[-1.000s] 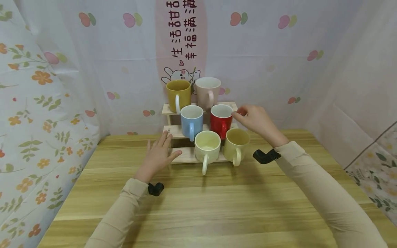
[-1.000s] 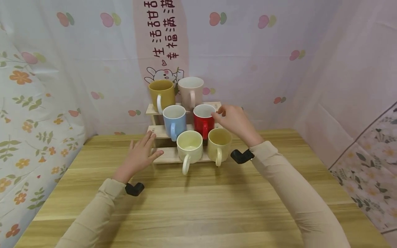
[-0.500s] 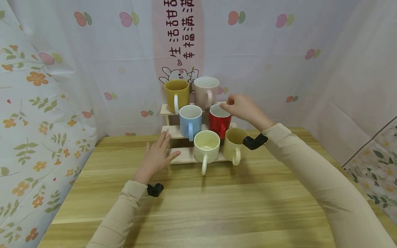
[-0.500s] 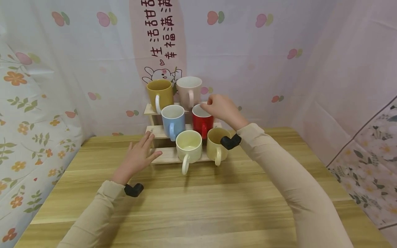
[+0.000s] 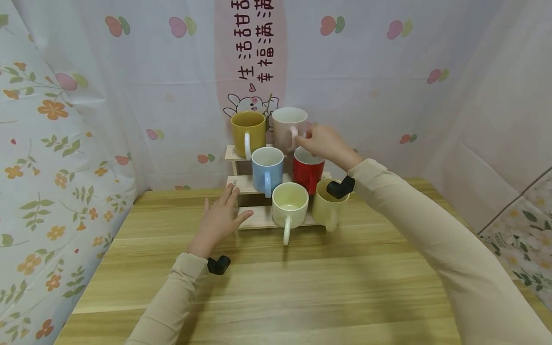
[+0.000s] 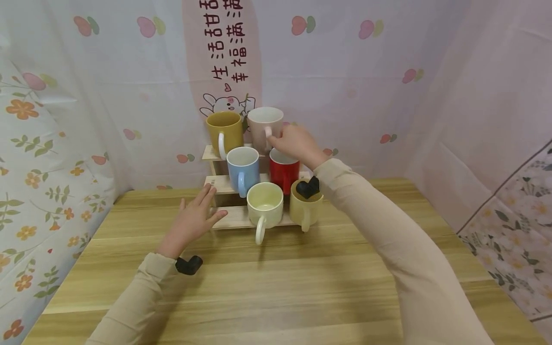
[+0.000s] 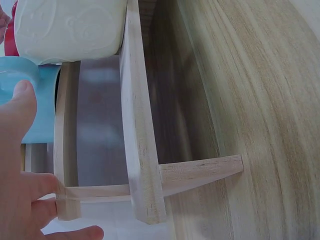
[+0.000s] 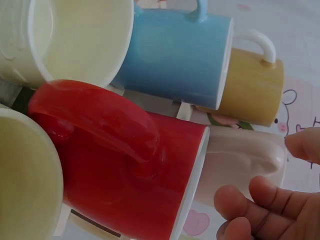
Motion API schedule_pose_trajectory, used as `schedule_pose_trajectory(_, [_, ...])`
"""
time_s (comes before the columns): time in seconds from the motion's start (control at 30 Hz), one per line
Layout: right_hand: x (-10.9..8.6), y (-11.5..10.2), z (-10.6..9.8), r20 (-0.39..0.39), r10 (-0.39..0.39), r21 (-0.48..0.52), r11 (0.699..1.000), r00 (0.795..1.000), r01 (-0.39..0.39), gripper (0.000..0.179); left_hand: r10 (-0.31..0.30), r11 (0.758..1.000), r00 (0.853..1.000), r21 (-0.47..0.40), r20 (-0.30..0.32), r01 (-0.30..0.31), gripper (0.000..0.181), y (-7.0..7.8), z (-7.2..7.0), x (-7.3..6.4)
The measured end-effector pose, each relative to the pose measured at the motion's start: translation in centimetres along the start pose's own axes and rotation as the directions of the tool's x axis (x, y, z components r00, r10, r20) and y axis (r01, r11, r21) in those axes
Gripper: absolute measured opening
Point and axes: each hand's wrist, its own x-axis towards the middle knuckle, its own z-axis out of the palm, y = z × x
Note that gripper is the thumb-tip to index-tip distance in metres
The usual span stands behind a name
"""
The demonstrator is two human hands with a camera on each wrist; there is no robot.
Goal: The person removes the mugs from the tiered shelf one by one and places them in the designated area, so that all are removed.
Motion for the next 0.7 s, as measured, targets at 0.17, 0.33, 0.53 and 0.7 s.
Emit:
schedule_pose_trajectory(0.17, [0.7, -0.5, 0.0, 0.006, -0.013, 0.022, 1.0, 1.0, 0.013, 0.043, -0.005, 1.0, 1.0, -0.01, 0.001, 0.005, 0.082, 0.1, 0.0, 0.0])
schedule_pose_trajectory(0.33, [1.5, -1.2, 0.1, 0.022, -0.023, 0.032, 0.999, 1.0, 0.022, 0.044, -0.02, 1.0, 1.0, 0.005, -0.002, 0.02, 0.083, 0.0, 0.0, 0.0])
schedule_pose_trajectory(0.53, [2.2, -1.9, 0.2, 0.013, 0.017, -0.028, 0.999, 1.0, -0.016, 0.044, -0.021, 0.999, 1.0, 0.03, -0.011, 0.021, 0.083, -0.1, 0.1, 0.0])
schedule_pose_trajectory(0.7, [2.6, -2.0, 0.2, 0.001, 0.035, -0.073, 0.997, 0.999, -0.035, 0.045, -0.017, 1.0, 1.0, 0.012, -0.008, 0.017, 0.083, 0.0, 0.2, 0.0])
